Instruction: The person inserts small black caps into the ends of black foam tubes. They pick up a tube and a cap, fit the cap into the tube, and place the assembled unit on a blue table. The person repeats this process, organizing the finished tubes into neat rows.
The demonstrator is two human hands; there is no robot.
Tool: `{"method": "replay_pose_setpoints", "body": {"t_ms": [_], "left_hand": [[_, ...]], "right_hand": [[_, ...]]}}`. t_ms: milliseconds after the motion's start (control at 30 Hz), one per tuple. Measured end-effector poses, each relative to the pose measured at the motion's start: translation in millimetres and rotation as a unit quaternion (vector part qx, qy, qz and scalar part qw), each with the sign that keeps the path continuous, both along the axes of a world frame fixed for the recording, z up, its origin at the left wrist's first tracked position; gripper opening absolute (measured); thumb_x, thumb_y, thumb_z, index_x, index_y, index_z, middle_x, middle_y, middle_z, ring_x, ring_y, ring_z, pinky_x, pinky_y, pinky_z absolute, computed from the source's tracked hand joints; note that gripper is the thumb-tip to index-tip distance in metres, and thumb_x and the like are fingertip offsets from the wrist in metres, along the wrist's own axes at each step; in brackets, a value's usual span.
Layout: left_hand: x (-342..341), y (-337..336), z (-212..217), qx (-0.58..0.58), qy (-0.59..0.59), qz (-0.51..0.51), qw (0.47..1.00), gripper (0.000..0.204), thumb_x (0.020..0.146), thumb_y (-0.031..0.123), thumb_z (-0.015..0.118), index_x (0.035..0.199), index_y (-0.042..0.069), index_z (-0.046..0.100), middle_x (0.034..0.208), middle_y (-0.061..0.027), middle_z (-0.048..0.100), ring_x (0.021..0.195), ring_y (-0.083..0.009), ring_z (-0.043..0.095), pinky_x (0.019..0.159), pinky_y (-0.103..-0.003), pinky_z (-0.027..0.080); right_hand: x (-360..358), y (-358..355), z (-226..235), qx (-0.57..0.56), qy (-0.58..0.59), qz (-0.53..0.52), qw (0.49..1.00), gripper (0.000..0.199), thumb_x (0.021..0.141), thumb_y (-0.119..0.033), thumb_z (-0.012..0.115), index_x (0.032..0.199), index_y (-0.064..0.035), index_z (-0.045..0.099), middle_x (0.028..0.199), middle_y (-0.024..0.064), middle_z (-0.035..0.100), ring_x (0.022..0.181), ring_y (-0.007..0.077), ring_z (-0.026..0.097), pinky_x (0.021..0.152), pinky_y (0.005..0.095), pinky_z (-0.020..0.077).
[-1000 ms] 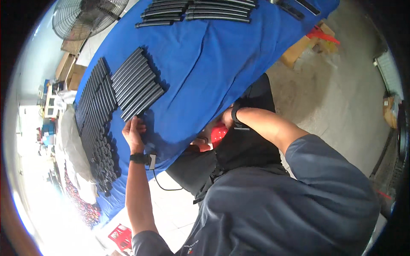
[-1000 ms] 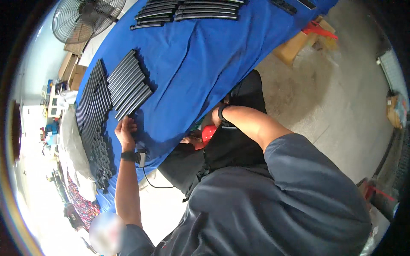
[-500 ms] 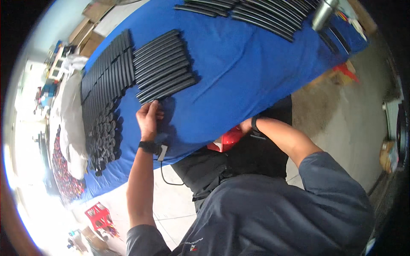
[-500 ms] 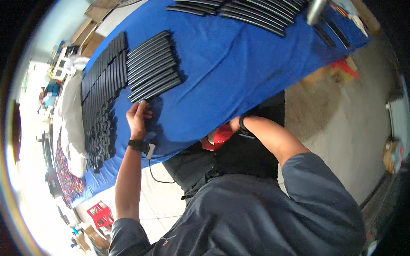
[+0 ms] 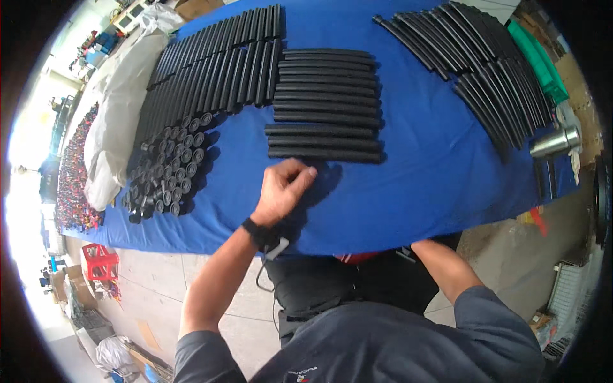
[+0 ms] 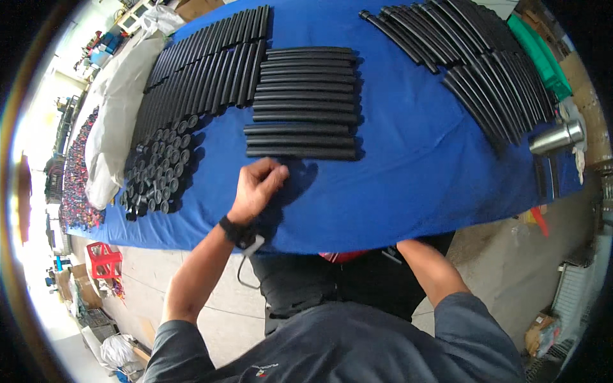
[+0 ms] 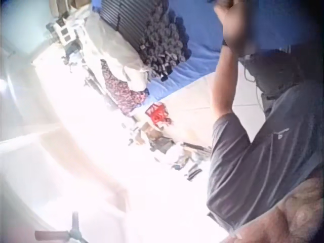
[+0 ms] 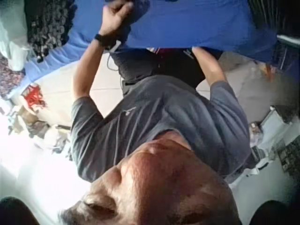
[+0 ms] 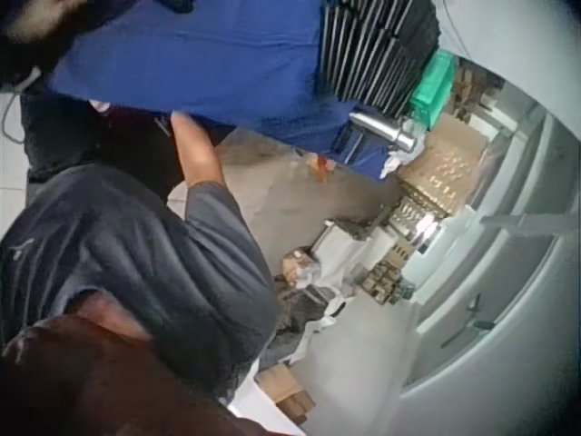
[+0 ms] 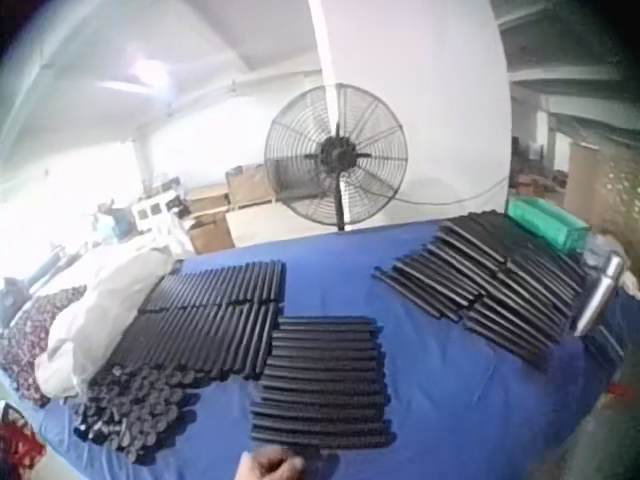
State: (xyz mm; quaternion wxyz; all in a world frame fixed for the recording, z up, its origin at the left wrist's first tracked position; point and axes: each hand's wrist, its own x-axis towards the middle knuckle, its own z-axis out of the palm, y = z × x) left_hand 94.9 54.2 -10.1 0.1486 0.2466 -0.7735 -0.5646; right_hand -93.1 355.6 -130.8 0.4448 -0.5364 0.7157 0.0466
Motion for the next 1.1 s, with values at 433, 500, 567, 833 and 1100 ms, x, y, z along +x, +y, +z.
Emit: {"method": "replay_pose_setpoints", "body": {"t_ms": [433, 500, 567, 833, 1100], "left_hand": [[1, -12, 10, -0.04, 0.125, -0.089, 0.987, 0.021, 0.078, 0.017, 0.084, 0.081, 0.003, 0.07, 0.081, -0.01, 0.07, 0.068, -0.0246, 0.07, 0.058, -0.032, 0.056], [1, -13, 9, -0.05, 0.13, -0.092, 0.986, 0.021, 0.078, 0.017, 0.085, 0.08, 0.003, 0.07, 0.082, -0.0094, 0.07, 0.067, -0.0242, 0.069, 0.057, -0.032, 0.055], [1, -14, 13, -0.051, 0.122, -0.098, 0.986, 0.02, 0.078, 0.016, 0.084, 0.081, 0.003, 0.07, 0.082, -0.0093, 0.07, 0.069, -0.0255, 0.07, 0.059, -0.033, 0.056], [10, -6, 13, -0.04, 0.092, -0.101, 0.99, 0.02, 0.09, 0.016, 0.076, 0.082, -0.001, 0.069, 0.078, -0.0115, 0.068, 0.064, -0.0198, 0.061, 0.059, -0.032, 0.047], [6, 0, 8, -0.015, 0.014, -0.046, 0.999, 0.038, 0.092, 0.036, 0.071, 0.086, -0.001, 0.074, 0.07, -0.012, 0.068, 0.066, -0.0169, 0.063, 0.063, -0.036, 0.05]], "right_hand": [[38, -97, 4, 0.001, -0.077, -0.007, 0.997, 0.067, 0.085, -0.043, 0.074, 0.14, -0.0085, 0.058, 0.142, 0.0176, 0.06, 0.131, 0.0342, 0.055, 0.111, 0.0436, 0.0408], [58, -110, 1, -0.01, -0.085, -0.006, 0.996, 0.066, 0.085, -0.043, 0.074, 0.14, -0.0083, 0.058, 0.142, 0.0179, 0.06, 0.131, 0.0344, 0.055, 0.111, 0.0436, 0.0407], [71, -122, -3, -0.028, -0.086, -0.003, 0.996, 0.066, 0.086, -0.043, 0.073, 0.14, -0.0081, 0.058, 0.142, 0.0181, 0.06, 0.131, 0.0346, 0.055, 0.111, 0.0436, 0.0406], [87, -99, -2, -0.075, -0.043, 0.012, 0.996, 0.065, 0.087, -0.043, 0.072, 0.14, -0.0073, 0.058, 0.142, 0.0191, 0.06, 0.13, 0.0356, 0.056, 0.111, 0.0436, 0.0403], [106, -63, -2, -0.129, 0.023, 0.04, 0.991, 0.064, 0.089, -0.043, 0.071, 0.14, -0.0065, 0.058, 0.142, 0.0201, 0.059, 0.13, 0.0365, 0.056, 0.111, 0.0436, 0.04]]}}
